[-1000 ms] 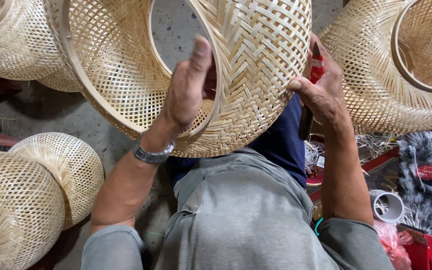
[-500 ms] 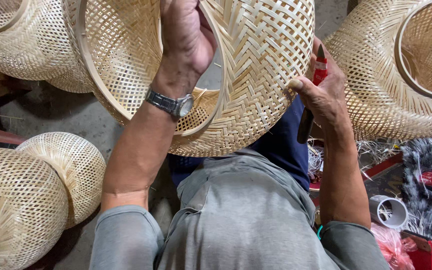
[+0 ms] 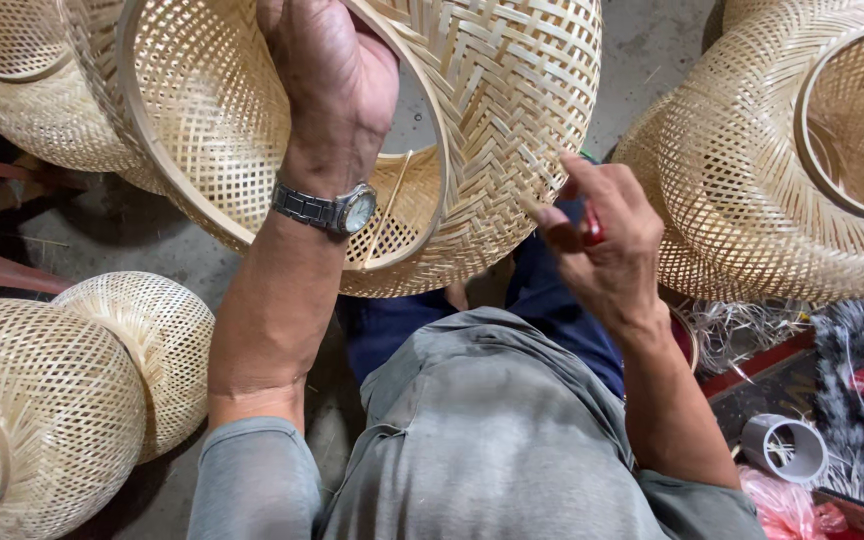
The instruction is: The person is finishing the rim of a woven bamboo basket. They use a red-handled tool to tuck and secure the loose ends of the bamboo strips along the top edge, rotating the basket to work around the circumference.
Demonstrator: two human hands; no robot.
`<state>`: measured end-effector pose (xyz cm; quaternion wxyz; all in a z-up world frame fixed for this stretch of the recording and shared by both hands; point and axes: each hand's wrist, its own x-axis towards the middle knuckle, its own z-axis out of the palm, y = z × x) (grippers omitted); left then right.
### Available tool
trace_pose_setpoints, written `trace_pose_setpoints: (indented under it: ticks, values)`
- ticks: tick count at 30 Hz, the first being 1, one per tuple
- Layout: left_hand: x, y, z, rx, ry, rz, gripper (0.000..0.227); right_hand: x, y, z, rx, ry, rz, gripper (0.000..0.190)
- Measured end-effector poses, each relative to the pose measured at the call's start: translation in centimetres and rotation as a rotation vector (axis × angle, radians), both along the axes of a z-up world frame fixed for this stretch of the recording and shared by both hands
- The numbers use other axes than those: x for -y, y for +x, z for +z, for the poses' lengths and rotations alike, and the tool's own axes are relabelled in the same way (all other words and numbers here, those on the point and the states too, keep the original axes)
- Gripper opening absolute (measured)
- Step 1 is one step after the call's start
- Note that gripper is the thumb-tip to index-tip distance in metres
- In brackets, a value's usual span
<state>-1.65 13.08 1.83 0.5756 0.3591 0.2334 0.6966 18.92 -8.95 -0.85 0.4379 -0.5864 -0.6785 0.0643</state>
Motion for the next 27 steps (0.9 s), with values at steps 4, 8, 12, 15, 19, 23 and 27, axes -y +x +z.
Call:
trace_pose_setpoints:
  ticks: [4, 8, 12, 15, 19, 23, 27]
  values:
    - [0.5, -0.2, 0.4, 0.048, 0.031, -0.008, 0.040, -0.9, -1.7, 1.8, 0.115, 0.009, 0.073, 0.058]
    - [1.3, -0.4, 0.8, 0.075, 0.068, -0.032, 0.034, -2.4, -2.9, 3.4, 0.428, 0.012, 0.084, 0.066]
    - [1.7, -0.5, 1.4, 0.100, 0.120, -0.066, 0.028, -2.8, -3.1, 3.5, 0.489, -0.050, 0.102, 0.067]
    - [1.8, -1.2, 1.8, 0.117, 0.172, -0.087, 0.024, -2.7, -2.2, 2.1, 0.264, -0.045, 0.077, 0.061]
    - [2.7, -2.2, 2.5, 0.114, 0.208, -0.132, 0.020, -5.2, 1.3, 0.3, 0.108, 0.014, -0.045, 0.071]
    - [4.6, -2.4, 3.8, -0.033, 0.218, -0.076, 0.014, -7.2, 2.3, -0.5, -0.141, -0.131, 0.083, 0.104]
    - [6.1, -2.9, 3.3, -0.227, 0.201, -0.007, 0.030, -8.2, -0.3, -0.8, -0.519, -0.236, 0.297, 0.118]
